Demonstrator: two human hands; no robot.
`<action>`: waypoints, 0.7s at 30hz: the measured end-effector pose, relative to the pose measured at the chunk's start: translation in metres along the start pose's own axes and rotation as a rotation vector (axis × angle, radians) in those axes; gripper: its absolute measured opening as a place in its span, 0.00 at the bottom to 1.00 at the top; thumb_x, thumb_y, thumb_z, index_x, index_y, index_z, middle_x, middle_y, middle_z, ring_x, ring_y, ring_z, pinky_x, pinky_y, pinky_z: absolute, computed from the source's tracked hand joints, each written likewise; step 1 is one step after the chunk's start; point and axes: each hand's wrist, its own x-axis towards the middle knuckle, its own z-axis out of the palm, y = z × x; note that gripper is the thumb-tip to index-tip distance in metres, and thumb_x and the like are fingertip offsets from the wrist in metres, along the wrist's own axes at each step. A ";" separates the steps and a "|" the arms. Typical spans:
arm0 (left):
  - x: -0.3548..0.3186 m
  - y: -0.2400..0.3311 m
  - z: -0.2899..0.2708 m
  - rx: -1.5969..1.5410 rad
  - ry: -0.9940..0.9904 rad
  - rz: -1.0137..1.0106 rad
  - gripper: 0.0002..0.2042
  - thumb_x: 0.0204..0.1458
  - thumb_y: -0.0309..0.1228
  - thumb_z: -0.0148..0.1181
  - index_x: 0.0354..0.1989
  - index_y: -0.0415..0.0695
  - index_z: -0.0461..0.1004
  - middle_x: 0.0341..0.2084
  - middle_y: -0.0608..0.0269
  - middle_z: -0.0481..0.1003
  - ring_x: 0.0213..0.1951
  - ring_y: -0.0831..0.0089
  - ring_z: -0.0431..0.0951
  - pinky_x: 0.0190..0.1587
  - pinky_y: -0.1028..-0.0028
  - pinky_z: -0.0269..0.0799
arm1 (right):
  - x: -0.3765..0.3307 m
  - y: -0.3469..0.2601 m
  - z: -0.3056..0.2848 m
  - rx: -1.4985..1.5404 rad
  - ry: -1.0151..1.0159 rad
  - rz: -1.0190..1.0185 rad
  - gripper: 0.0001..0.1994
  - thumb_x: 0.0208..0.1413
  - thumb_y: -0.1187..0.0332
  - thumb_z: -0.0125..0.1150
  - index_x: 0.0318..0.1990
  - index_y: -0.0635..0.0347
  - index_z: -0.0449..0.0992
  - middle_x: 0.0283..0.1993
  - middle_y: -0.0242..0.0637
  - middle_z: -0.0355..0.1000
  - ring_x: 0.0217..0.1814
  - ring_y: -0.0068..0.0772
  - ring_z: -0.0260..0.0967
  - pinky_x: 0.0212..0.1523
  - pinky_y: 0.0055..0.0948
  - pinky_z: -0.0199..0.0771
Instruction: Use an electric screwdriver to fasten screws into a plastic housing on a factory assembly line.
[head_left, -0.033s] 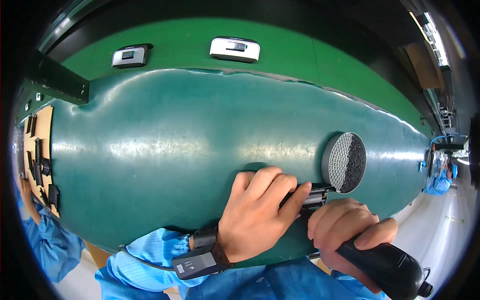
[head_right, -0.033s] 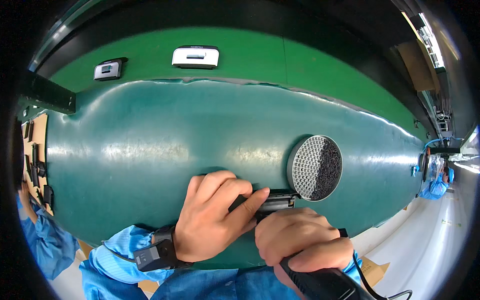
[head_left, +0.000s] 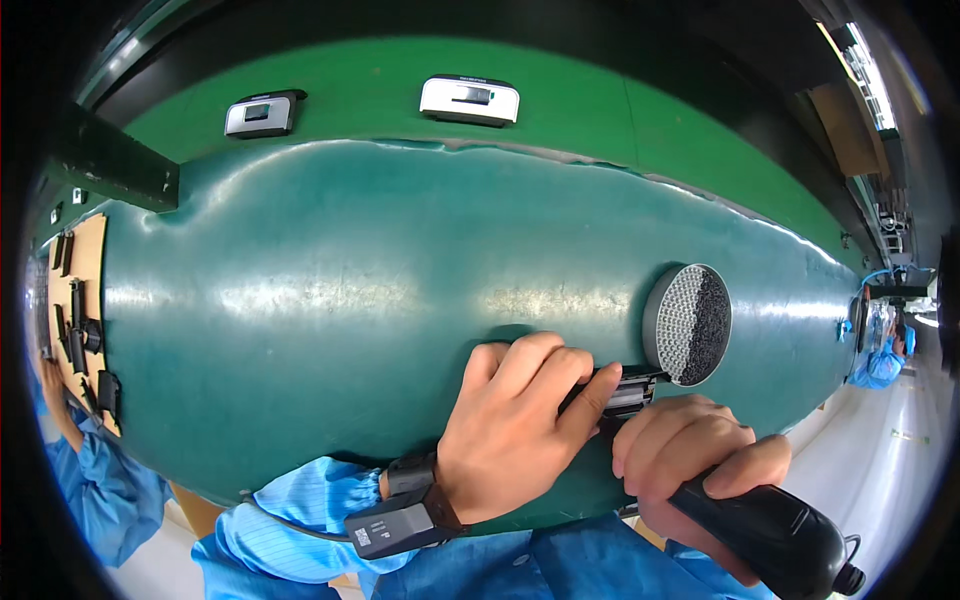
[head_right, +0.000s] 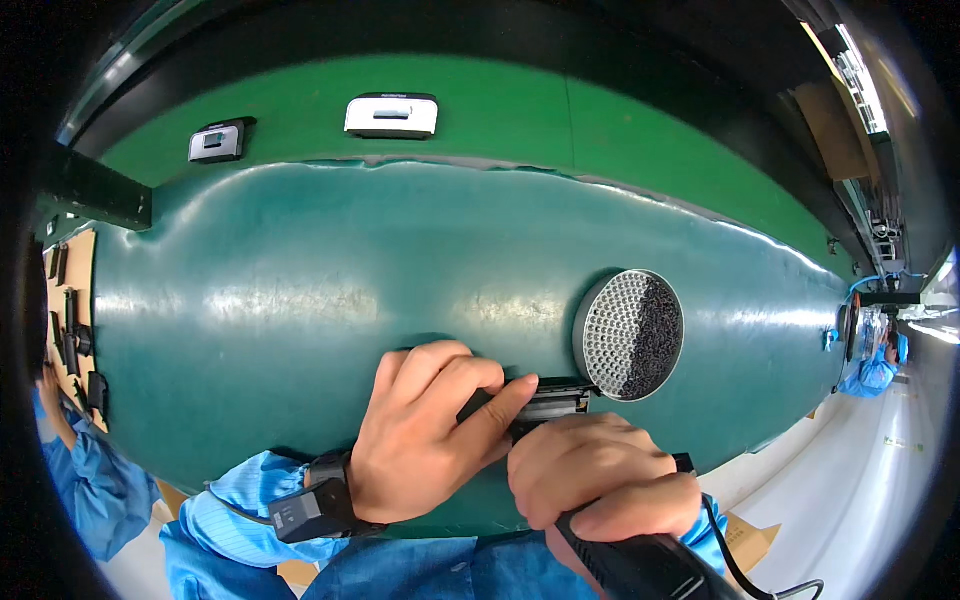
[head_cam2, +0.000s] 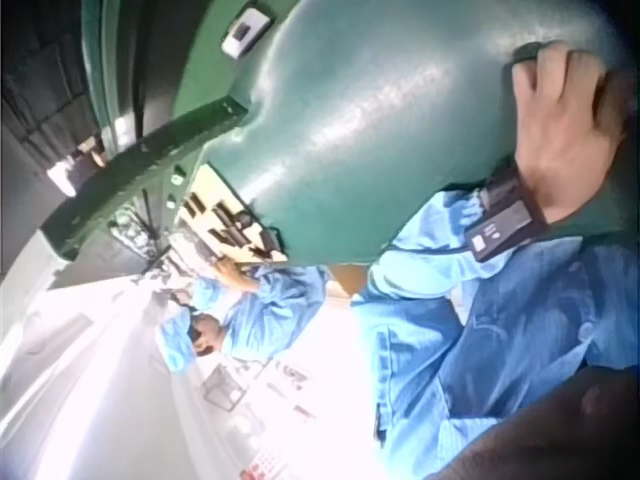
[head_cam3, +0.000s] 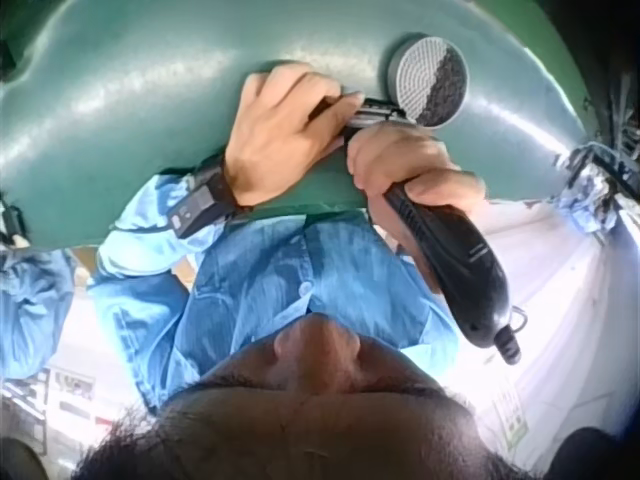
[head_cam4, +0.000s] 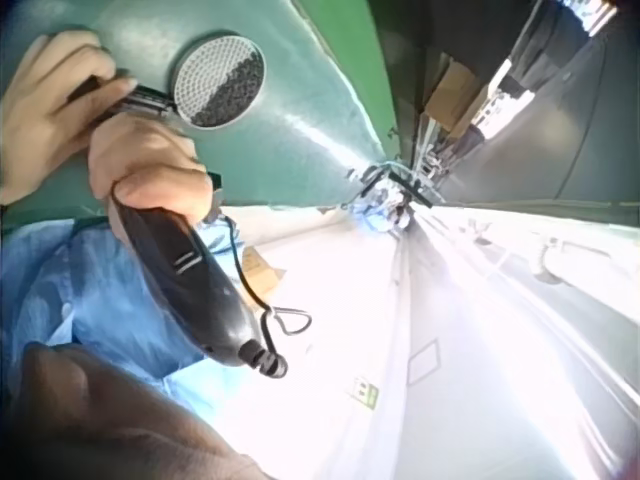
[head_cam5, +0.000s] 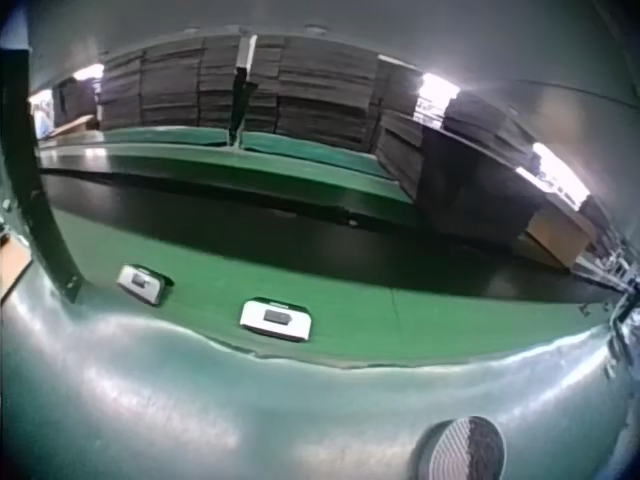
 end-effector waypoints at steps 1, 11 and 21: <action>0.001 -0.001 0.001 0.010 0.019 0.008 0.25 0.40 0.34 0.76 0.53 0.50 0.86 0.44 0.73 0.74 0.51 0.66 0.72 0.48 0.64 0.64 | -0.001 0.005 -0.002 0.008 -0.046 -0.043 0.22 0.62 0.51 0.65 0.49 0.58 0.65 0.29 0.45 0.75 0.23 0.42 0.74 0.25 0.43 0.79; 0.002 0.001 -0.013 0.000 -0.095 0.006 0.29 0.37 0.36 0.80 0.54 0.48 0.84 0.45 0.68 0.73 0.51 0.62 0.72 0.51 0.62 0.65 | 0.001 -0.008 -0.016 0.166 0.274 -0.212 0.31 0.64 0.36 0.62 0.51 0.56 0.67 0.28 0.42 0.74 0.22 0.39 0.73 0.21 0.39 0.78; 0.010 0.006 -0.016 0.073 -0.179 -0.011 0.37 0.35 0.41 0.83 0.59 0.46 0.82 0.47 0.62 0.75 0.53 0.57 0.72 0.54 0.59 0.66 | 0.007 0.012 -0.068 0.125 0.373 -0.183 0.42 0.58 0.23 0.56 0.57 0.56 0.68 0.30 0.38 0.70 0.23 0.34 0.68 0.21 0.34 0.71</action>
